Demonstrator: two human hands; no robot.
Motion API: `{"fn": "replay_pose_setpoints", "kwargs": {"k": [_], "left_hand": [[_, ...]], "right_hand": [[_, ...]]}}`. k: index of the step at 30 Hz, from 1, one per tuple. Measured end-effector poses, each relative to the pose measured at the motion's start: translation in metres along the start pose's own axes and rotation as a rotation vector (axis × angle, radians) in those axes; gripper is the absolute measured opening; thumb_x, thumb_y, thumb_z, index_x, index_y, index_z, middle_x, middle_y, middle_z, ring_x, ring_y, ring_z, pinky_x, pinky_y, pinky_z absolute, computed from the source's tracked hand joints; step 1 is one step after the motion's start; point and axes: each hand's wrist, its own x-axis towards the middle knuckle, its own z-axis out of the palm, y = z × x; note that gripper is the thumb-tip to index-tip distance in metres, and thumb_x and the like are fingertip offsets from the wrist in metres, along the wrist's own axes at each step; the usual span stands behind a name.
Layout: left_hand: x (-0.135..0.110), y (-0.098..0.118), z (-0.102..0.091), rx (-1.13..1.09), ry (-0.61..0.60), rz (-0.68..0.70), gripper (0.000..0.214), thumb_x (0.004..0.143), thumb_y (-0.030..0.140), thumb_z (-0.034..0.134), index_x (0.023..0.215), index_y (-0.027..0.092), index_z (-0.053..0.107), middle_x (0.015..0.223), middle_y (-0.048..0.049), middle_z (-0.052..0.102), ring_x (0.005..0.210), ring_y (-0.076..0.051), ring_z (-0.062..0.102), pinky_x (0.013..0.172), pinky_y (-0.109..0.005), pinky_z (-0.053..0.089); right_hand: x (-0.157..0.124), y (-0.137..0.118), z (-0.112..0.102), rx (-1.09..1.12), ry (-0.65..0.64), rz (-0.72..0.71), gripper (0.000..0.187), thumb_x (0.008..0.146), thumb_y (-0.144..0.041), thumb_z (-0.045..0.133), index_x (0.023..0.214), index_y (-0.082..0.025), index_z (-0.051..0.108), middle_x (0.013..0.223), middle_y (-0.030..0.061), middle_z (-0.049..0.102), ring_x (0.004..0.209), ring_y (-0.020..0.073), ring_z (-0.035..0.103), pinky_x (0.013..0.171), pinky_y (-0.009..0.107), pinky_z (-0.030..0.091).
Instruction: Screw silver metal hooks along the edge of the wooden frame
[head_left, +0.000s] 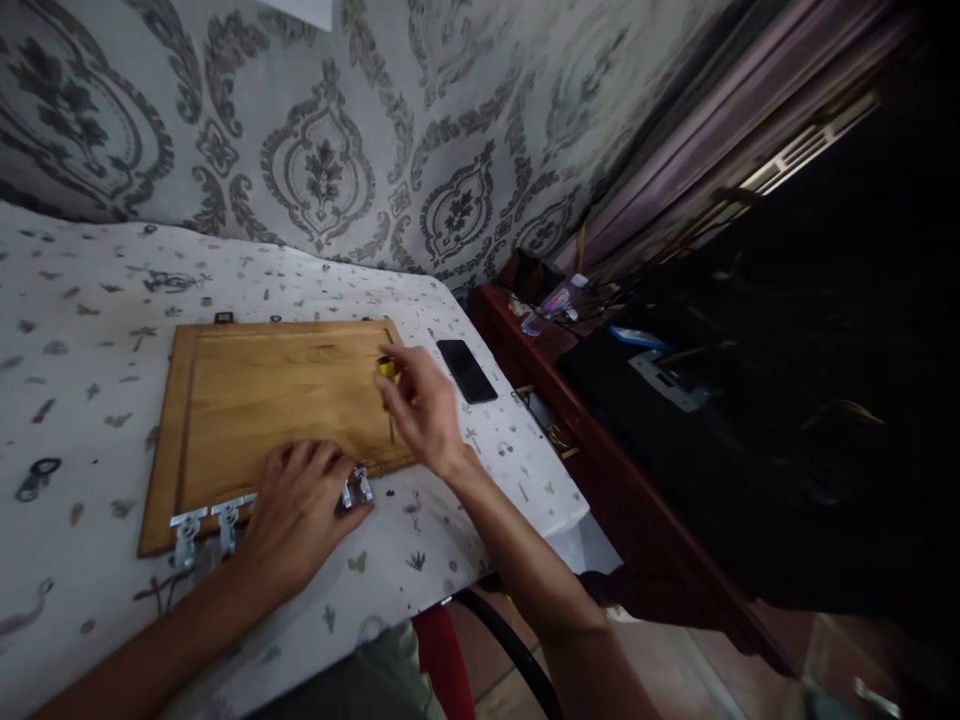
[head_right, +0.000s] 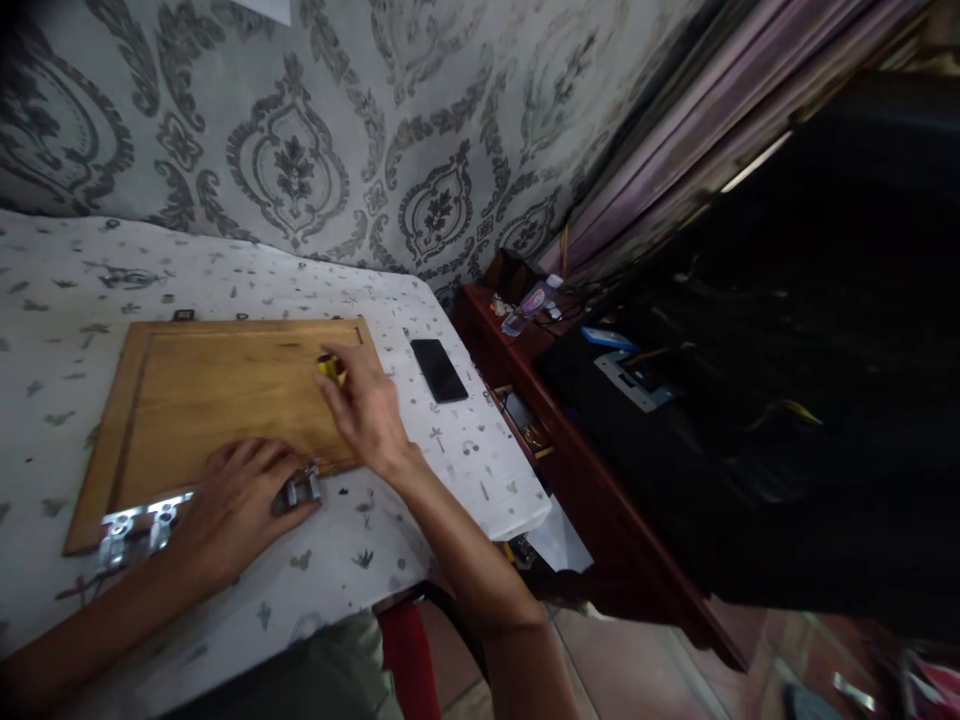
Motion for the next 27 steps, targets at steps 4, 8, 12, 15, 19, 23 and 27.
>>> {"fn": "replay_pose_setpoints", "kwargs": {"k": [4,8,12,15,19,23,27], "left_hand": [[-0.001,-0.001,-0.001,-0.004,-0.024,0.009,0.019,0.092,0.034,0.067,0.104,0.019,0.072,0.105,-0.0099,0.070,0.103,-0.032,0.060,0.092,-0.051,0.045],[-0.001,-0.002,-0.003,-0.021,-0.012,0.013,0.020,0.092,0.036,0.070,0.103,0.019,0.071,0.106,-0.0099,0.069,0.103,-0.031,0.059,0.092,-0.049,0.044],[0.000,-0.003,-0.004,-0.026,-0.045,-0.002,0.025,0.091,0.039,0.074,0.104,0.018,0.070,0.106,-0.0091,0.069,0.104,-0.031,0.059,0.093,-0.049,0.044],[0.000,-0.003,-0.004,-0.038,-0.061,0.004,0.030,0.090,0.041,0.075,0.107,0.017,0.070,0.109,-0.0097,0.068,0.107,-0.032,0.059,0.094,-0.050,0.044],[0.001,-0.002,-0.004,-0.042,-0.066,-0.003,0.033,0.088,0.041,0.078,0.107,0.016,0.070,0.109,-0.0101,0.068,0.108,-0.034,0.058,0.094,-0.051,0.044],[0.002,-0.001,-0.005,-0.035,-0.075,-0.013,0.033,0.086,0.041,0.080,0.106,0.016,0.071,0.108,-0.0099,0.069,0.107,-0.033,0.059,0.094,-0.051,0.044],[0.002,-0.001,-0.004,-0.025,-0.072,-0.011,0.035,0.086,0.042,0.080,0.106,0.015,0.071,0.108,-0.0100,0.070,0.108,-0.034,0.059,0.095,-0.051,0.044]], "right_hand": [[-0.037,-0.011,-0.030,0.076,0.251,0.072,0.026,0.103,-0.032,0.054,0.128,-0.028,0.060,0.096,0.0034,0.063,0.059,0.0111,0.059,0.050,0.027,0.051],[-0.059,-0.022,-0.041,0.017,0.427,0.100,0.025,0.104,-0.037,0.053,0.127,-0.031,0.061,0.103,0.0051,0.066,0.050,0.0080,0.054,0.042,0.025,0.046],[-0.068,-0.026,-0.037,0.039,0.448,0.118,0.028,0.104,-0.035,0.054,0.130,-0.032,0.061,0.106,0.0057,0.065,0.052,0.0073,0.056,0.042,0.024,0.046],[-0.067,-0.027,-0.030,0.136,0.454,0.087,0.027,0.102,-0.034,0.059,0.128,-0.032,0.064,0.103,0.0033,0.061,0.051,0.0064,0.057,0.040,0.022,0.046],[-0.063,-0.024,-0.018,0.186,0.429,-0.009,0.028,0.101,-0.034,0.060,0.128,-0.032,0.063,0.097,0.0012,0.058,0.049,0.0070,0.056,0.036,0.023,0.049],[-0.062,-0.018,-0.010,0.168,0.394,-0.036,0.030,0.101,-0.030,0.058,0.131,-0.032,0.061,0.100,0.0035,0.058,0.050,0.0084,0.056,0.038,0.025,0.052],[-0.062,-0.015,-0.008,0.151,0.364,-0.038,0.030,0.101,-0.029,0.057,0.131,-0.031,0.062,0.100,0.0035,0.058,0.050,0.0083,0.055,0.040,0.025,0.053]]}}
